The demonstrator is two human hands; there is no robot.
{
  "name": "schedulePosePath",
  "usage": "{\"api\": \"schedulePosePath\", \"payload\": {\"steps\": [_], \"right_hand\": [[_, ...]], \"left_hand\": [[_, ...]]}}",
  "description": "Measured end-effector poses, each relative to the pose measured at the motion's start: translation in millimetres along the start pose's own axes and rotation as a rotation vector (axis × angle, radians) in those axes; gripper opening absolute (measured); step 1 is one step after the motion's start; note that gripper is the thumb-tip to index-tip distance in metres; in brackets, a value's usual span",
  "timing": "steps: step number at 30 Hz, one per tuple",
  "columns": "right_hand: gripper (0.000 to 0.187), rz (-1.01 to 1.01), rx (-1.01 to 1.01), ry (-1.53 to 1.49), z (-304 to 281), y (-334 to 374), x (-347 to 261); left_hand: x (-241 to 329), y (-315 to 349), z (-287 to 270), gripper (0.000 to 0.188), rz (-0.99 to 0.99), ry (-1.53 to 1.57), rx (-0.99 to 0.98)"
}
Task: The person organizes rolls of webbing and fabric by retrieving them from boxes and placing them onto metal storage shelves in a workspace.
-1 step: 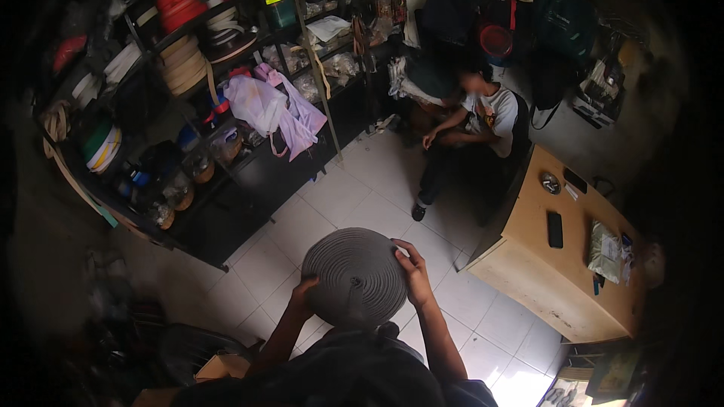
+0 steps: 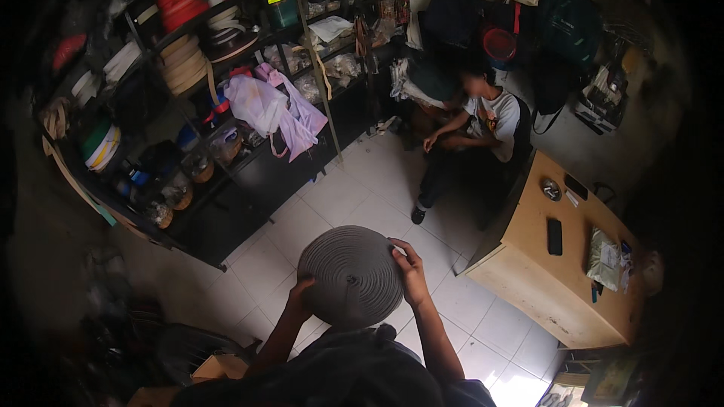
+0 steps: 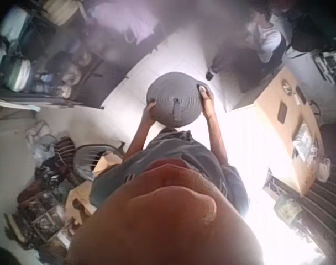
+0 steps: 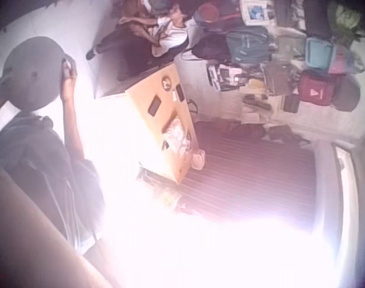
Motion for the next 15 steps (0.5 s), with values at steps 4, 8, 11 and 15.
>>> {"api": "schedulePosePath", "payload": {"steps": [4, 8, 11, 15], "right_hand": [[0.043, -0.100, 0.053, 0.112, 7, -62, 12], [0.041, -0.077, 0.176, 0.245, 16, -118, 32], [0.039, -0.163, 0.210, 0.311, 33, -193, 25], [0.040, -0.234, 0.229, 0.221, 53, -258, 29]], "left_hand": [[-18, -59, 12, 0.041, -0.512, 1.257, 0.025], [-13, -117, -7, 0.044, -0.365, 1.082, 0.168], [-19, -193, -29, 0.045, -0.296, 1.021, 0.200], [30, -259, -52, 0.046, -0.408, 1.324, 0.079]]}}
Point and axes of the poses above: each hand's wrist, its own y-axis away from the middle knuckle, its own z-axis out of the palm, x = y × z, the point moved 8 cm from there along -y, towards the middle knuckle, and after that the axes turned 13 degrees about -z, right-handed, at the moved point
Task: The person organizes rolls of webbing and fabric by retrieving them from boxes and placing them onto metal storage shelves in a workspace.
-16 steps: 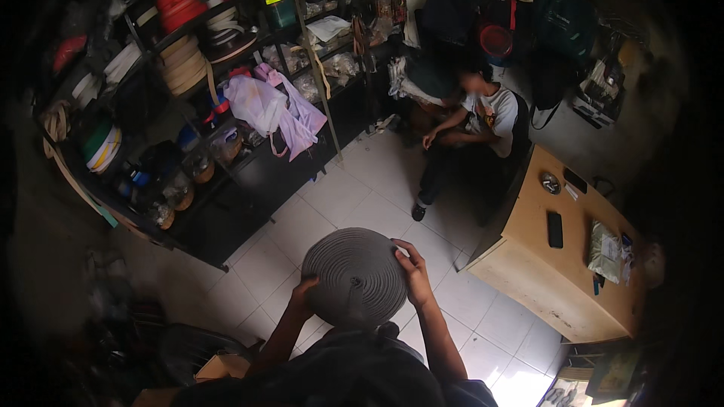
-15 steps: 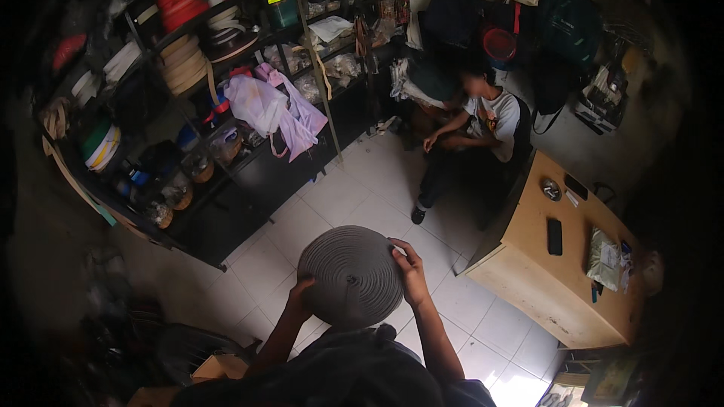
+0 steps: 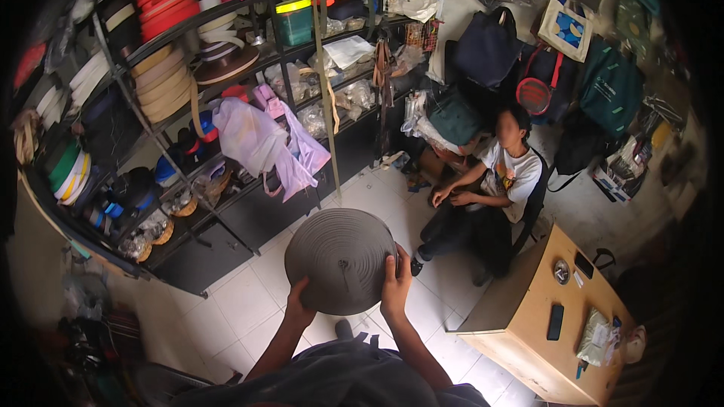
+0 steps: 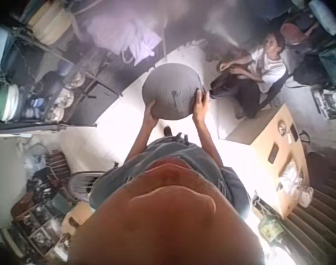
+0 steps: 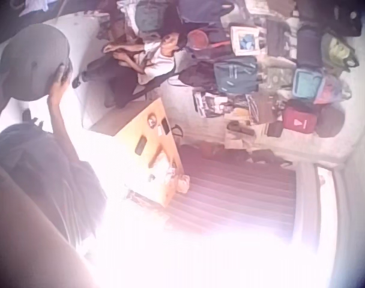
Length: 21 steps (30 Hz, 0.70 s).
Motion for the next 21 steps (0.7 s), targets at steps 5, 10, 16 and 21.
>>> {"api": "schedulePosePath", "payload": {"steps": [5, 10, 16, 21], "right_hand": [[0.052, -0.047, 0.097, -0.224, 33, -59, 2], [0.058, -0.150, 0.269, -0.233, 42, -119, 13], [0.064, -0.228, 0.257, -0.219, 53, -228, 14], [0.083, -0.119, 0.091, -0.571, 65, -333, 30]], "left_hand": [[31, -85, 40, 0.050, -0.055, 0.037, -0.072], [54, -148, 107, 0.054, -0.056, -0.019, -0.115], [84, -245, 180, 0.051, 0.067, -0.151, -0.167], [128, -316, 233, 0.052, 0.290, -0.427, -0.120]]}}
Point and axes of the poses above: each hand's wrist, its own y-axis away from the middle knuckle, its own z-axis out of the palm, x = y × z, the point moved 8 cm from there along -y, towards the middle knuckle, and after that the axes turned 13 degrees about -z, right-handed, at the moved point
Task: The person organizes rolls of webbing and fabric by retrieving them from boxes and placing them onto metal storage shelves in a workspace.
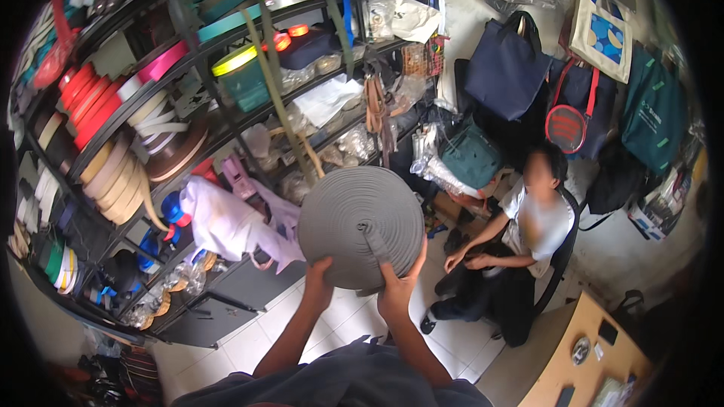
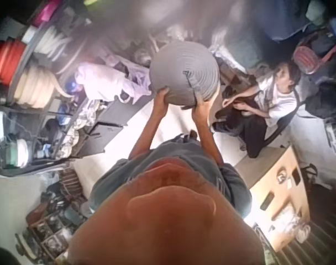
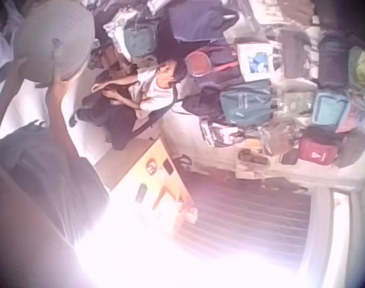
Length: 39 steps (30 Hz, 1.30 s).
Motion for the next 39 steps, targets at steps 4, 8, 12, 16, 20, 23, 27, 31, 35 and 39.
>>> {"api": "schedulePosePath", "payload": {"steps": [4, 8, 12, 16, 20, 23, 27, 31, 35, 39], "right_hand": [[0.090, 0.134, -0.032, -0.087, -5, -69, 23], [0.087, 0.216, -0.014, -0.106, -16, -130, 51], [0.080, 0.126, -0.004, -0.084, -21, -204, 61], [0.069, 0.080, 0.034, 0.036, 10, -296, 61], [0.064, -0.055, 0.004, 0.050, 57, -403, 58], [0.056, -0.164, -0.034, 0.020, 111, -481, 52], [0.030, -0.313, -0.135, -0.086, 175, -605, 41], [0.027, -0.412, -0.132, -0.192, 232, -707, 25], [0.028, -0.447, -0.089, -0.229, 285, -795, 17], [0.023, -0.462, -0.429, -0.208, 362, -889, 27]], "left_hand": [[-1, -54, 14, 0.061, -0.038, 0.047, -0.003], [11, -102, 10, 0.055, 0.019, -0.014, -0.125], [26, -142, 15, 0.060, 0.014, -0.007, -0.199], [14, -194, -4, 0.062, -0.082, -0.030, -0.146], [8, -258, -10, 0.056, -0.159, 0.019, -0.194], [31, -297, 10, 0.053, -0.163, -0.058, -0.307], [51, -353, 28, 0.052, -0.219, -0.166, -0.443], [58, -384, 27, 0.045, -0.222, -0.196, -0.495], [68, -398, 12, 0.046, -0.206, -0.211, -0.358], [62, -417, 9, 0.057, -0.203, -0.065, -0.304]]}}
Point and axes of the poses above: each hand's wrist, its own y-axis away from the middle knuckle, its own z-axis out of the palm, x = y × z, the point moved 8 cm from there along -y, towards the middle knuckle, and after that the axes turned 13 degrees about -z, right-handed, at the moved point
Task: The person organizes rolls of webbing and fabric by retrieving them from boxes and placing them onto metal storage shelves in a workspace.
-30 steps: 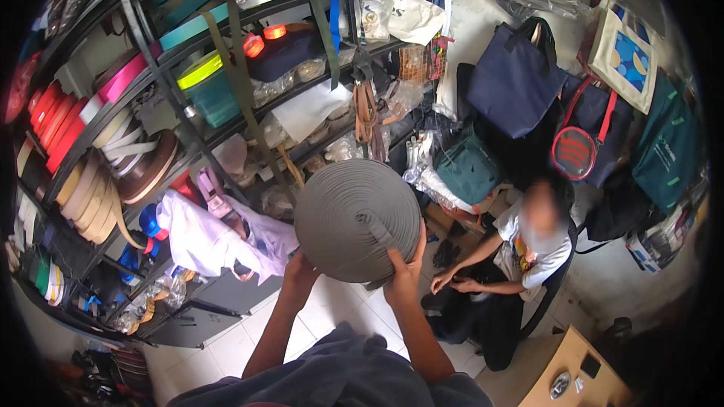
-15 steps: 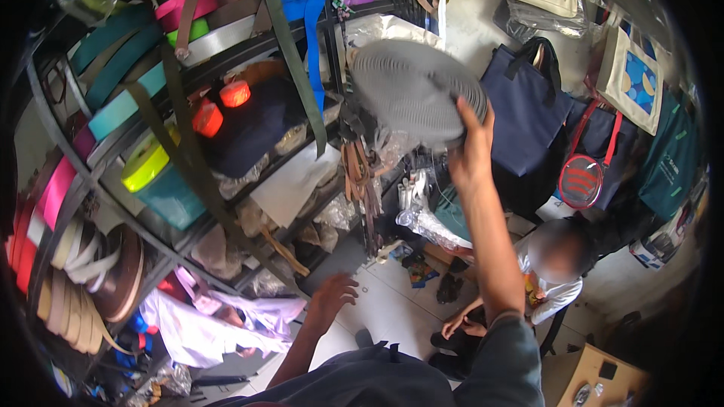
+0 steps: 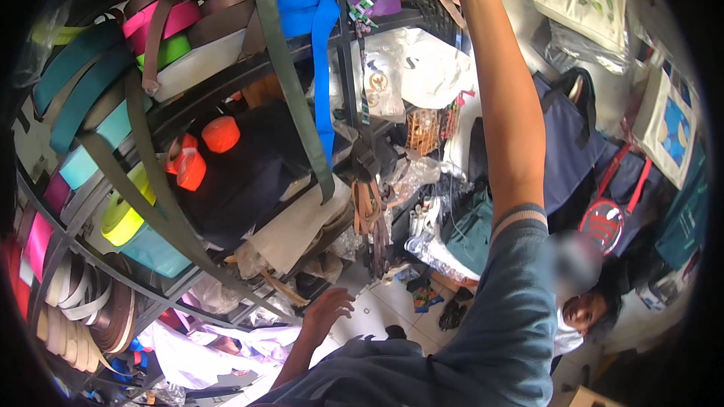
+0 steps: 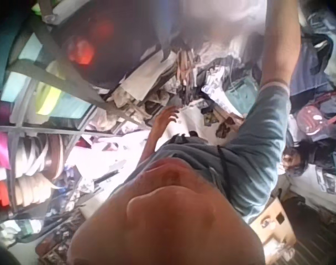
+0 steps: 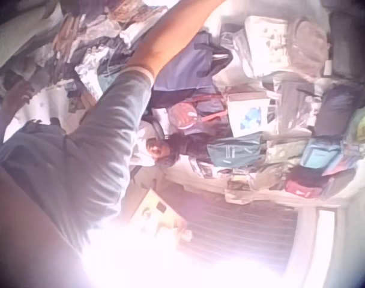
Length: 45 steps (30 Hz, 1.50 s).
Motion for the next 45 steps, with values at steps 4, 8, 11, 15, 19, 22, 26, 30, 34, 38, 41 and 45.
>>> {"api": "schedulePosePath", "payload": {"steps": [4, 8, 11, 15, 19, 22, 26, 30, 34, 38, 41, 45], "right_hand": [[0.005, 0.105, -0.006, 0.144, 17, -25, 53], [0.010, 0.035, 0.077, 0.392, 9, -56, 94], [0.018, 0.010, 0.084, 0.356, 20, -65, 126], [0.041, 0.071, 0.032, 0.393, 32, -54, 149], [0.040, 0.203, -0.244, 0.567, 24, -64, 163], [0.034, 0.269, -0.355, 0.269, 35, -58, 178], [0.038, 0.140, -0.526, 0.926, 27, -72, 156], [0.049, 0.302, -0.401, 0.746, 6, -46, 173], [0.054, 0.482, -0.362, 0.779, -27, -32, 166], [0.047, 0.262, -0.229, 0.630, -31, -18, 133], [0.038, -0.282, -0.258, 0.519, -22, 38, 88], [0.037, 0.400, -0.437, -0.505, -51, 200, 69]], "left_hand": [[3, -24, -11, 0.062, 0.040, -0.011, 0.121], [0, -57, -11, 0.061, 0.061, -0.012, 0.172], [-2, -80, -9, 0.058, 0.073, 0.020, 0.204], [-7, -99, -11, 0.055, 0.092, 0.002, 0.281], [-7, -110, -8, 0.054, 0.076, 0.032, 0.350], [-3, -112, -9, 0.054, 0.105, -0.011, 0.399], [-8, -116, -12, 0.054, 0.140, 0.016, 0.391], [-15, -124, -11, 0.055, 0.127, 0.040, 0.395], [-19, -130, -4, 0.055, 0.112, 0.082, 0.368], [-19, -130, 1, 0.054, 0.124, 0.090, 0.362], [-16, -104, -6, 0.054, 0.164, 0.082, 0.479], [-26, -51, -31, 0.029, 0.240, 0.114, 0.737]]}}
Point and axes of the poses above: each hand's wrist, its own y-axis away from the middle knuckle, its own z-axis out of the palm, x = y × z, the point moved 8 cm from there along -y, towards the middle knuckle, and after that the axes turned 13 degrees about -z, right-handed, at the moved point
